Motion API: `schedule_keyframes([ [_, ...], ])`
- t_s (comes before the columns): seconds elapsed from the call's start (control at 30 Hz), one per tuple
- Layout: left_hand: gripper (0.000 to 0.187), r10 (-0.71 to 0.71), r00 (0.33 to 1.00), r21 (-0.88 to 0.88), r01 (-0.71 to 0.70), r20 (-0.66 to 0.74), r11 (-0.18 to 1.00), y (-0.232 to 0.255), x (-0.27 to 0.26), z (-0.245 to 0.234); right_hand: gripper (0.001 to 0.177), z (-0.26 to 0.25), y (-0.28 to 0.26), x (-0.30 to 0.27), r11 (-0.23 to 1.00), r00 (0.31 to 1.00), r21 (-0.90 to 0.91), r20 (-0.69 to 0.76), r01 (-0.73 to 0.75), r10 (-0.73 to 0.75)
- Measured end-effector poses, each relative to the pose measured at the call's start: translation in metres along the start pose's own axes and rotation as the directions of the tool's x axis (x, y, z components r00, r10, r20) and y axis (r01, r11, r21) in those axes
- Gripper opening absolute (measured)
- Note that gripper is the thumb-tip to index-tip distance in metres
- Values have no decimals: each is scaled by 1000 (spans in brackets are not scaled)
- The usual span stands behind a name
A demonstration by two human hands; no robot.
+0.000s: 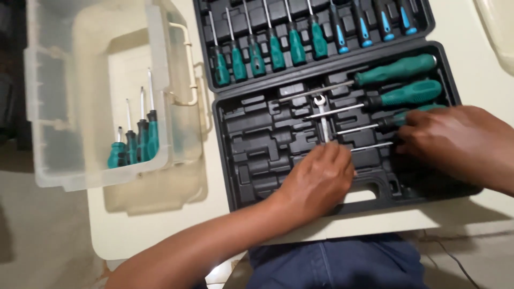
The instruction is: Organizing various screwdrivers by transferring them from a plastic bin into a molded tool case.
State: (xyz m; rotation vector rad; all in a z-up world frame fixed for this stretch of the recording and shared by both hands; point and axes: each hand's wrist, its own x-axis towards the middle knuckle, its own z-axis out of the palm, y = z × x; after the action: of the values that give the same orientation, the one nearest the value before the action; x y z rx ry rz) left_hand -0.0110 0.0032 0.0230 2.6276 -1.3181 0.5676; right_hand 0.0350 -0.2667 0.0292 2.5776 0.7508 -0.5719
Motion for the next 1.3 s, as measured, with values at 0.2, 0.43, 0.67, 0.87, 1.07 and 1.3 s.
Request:
schedule_keyframes([
  [0.2,28,-75,934,-221,-4,-349,975,-68,-1,-139,20,118,34,-1,991,911,128,-412,31,25],
  [0.43,43,-503,825,42,530,-257,847,-287,-50,-164,23,236,67,24,838,829,522,-532,161,173],
  [0.67,58,-762,233,383,754,604,534,-343,-44,-82,4,279,59,23,865,840,502,-459,-23,289],
  [0.87,35,-749,146,331,831,646,447,-340,-24,-64,19,220,27,10,483,845,848,-86,-215,527],
  [1.07,10,-816,116,381,840,567,385,-352,-38,-23,31,230,42,-1,979,904,162,-388,-123,178],
  [1.3,20,-808,118,360,851,577,382,-364,-35,-29,44,243,45,0,970,890,141,-389,-197,237],
])
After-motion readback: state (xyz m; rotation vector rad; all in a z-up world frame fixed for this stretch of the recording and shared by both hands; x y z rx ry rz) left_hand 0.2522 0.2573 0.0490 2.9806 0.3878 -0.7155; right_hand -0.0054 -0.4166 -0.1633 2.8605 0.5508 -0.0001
